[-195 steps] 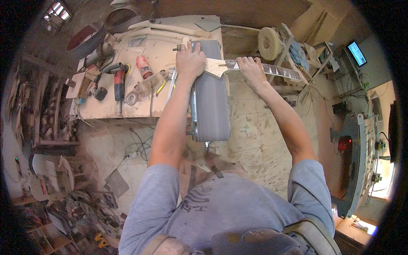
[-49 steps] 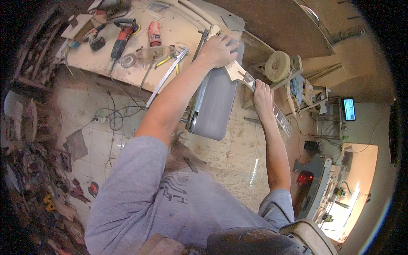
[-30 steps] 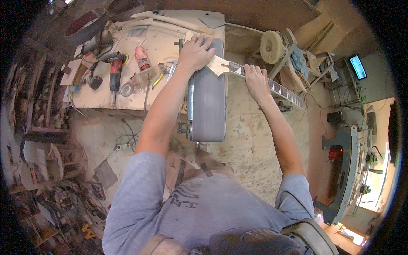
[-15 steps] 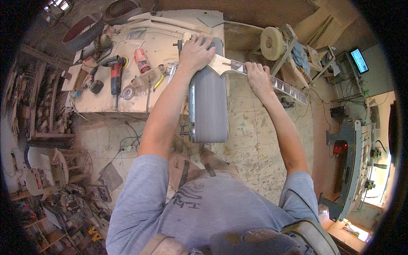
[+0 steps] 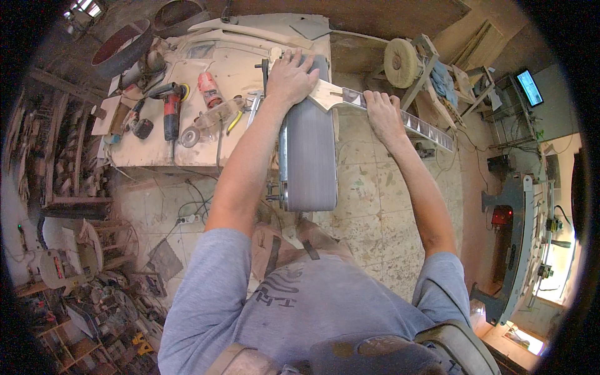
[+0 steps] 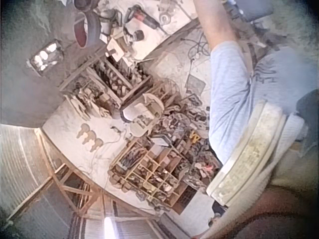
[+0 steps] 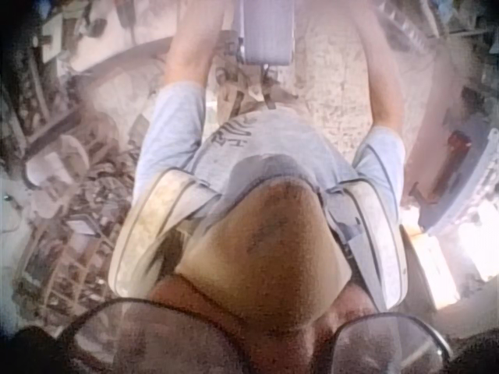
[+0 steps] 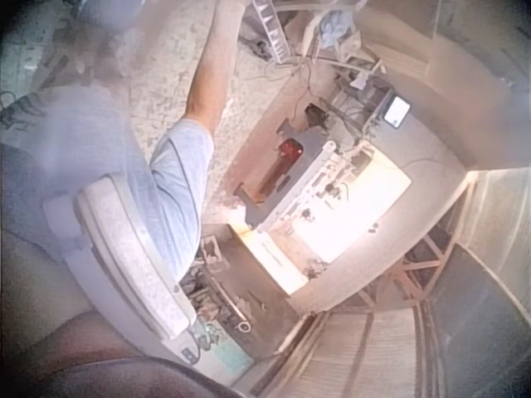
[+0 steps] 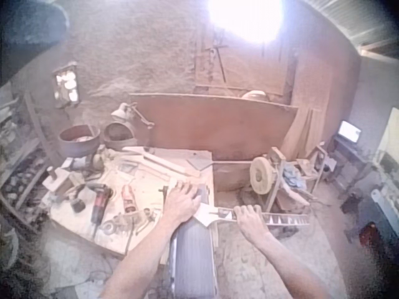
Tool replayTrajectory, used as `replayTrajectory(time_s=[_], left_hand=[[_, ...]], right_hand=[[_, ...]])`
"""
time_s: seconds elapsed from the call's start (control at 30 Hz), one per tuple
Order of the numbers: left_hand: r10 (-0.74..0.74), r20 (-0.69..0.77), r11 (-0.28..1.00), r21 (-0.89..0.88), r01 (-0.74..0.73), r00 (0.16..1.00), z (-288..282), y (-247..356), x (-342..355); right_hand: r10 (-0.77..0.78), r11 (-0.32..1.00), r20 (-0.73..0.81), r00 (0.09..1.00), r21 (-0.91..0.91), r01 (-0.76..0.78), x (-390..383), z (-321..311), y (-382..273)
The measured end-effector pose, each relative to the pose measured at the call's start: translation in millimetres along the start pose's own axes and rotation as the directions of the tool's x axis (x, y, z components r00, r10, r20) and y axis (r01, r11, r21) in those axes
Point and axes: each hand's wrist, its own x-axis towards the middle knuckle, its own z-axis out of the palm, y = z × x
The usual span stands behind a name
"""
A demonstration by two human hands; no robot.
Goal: The person sands the neck and headstock of a guitar using a belt sander, checking the dimensions with calipers and assessing the shape by hand.
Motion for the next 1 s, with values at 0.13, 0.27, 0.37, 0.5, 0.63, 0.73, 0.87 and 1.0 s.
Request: replayTrajectory(time_s=[0.13, 0.27, 0.37, 0.5, 0.63, 0.73, 0.87, 1.0], left_hand=[[0.022, -0.077, 0.999, -0.025, -0.024, 0.997, 6.5, 0.1, -1.1], [0.026, -0.069, 0.999, -0.022, -0.027, 0.997, 7.9, 1.8, 0.2], [0.019, -0.069, 0.999, -0.038, -0.022, 0.997, 9.8, 5.7, -1.1], [0.017, -0.062, 0.999, -0.038, -0.019, 0.998, 11.0, 11.0, -0.5], [0.006, -0.004, 0.999, -0.040, -0.006, 1.000, 4.4, 19.9, 0.9], [0.005, 0.014, 1.000, -0.016, -0.004, 1.000, 8.6, 26.4, 2.6], [0.055, -0.112, 0.998, -0.004, -0.056, 0.992, 15.9, 26.9, -2.1], [0.018, -0.100, 1.000, -0.020, -0.020, 0.995, 15.3, 30.8, -3.6]], right_hand=[[-0.004, 1.000, 0.013, 1.000, -0.009, 0.004, -1.0, 2.3, 3.4], [-0.007, 1.000, 0.024, 1.000, -0.022, 0.008, -2.6, 0.5, 4.8], [-0.008, 1.000, 0.041, 0.999, -0.022, 0.009, -4.4, -0.5, 7.4], [-0.030, 0.999, 0.038, 0.999, -0.026, 0.031, -8.9, -1.9, 13.3], [-0.057, 0.997, 0.035, 0.998, -0.043, 0.058, -15.7, -1.3, 20.2], [-0.070, 0.997, 0.022, 0.997, -0.044, 0.071, -19.6, -2.3, 25.8], [-0.097, 0.993, 0.029, 0.995, -0.065, 0.099, -19.6, -2.2, 31.7], [-0.101, 0.993, 0.019, 0.995, -0.064, 0.102, -18.3, 1.9, 35.0]])
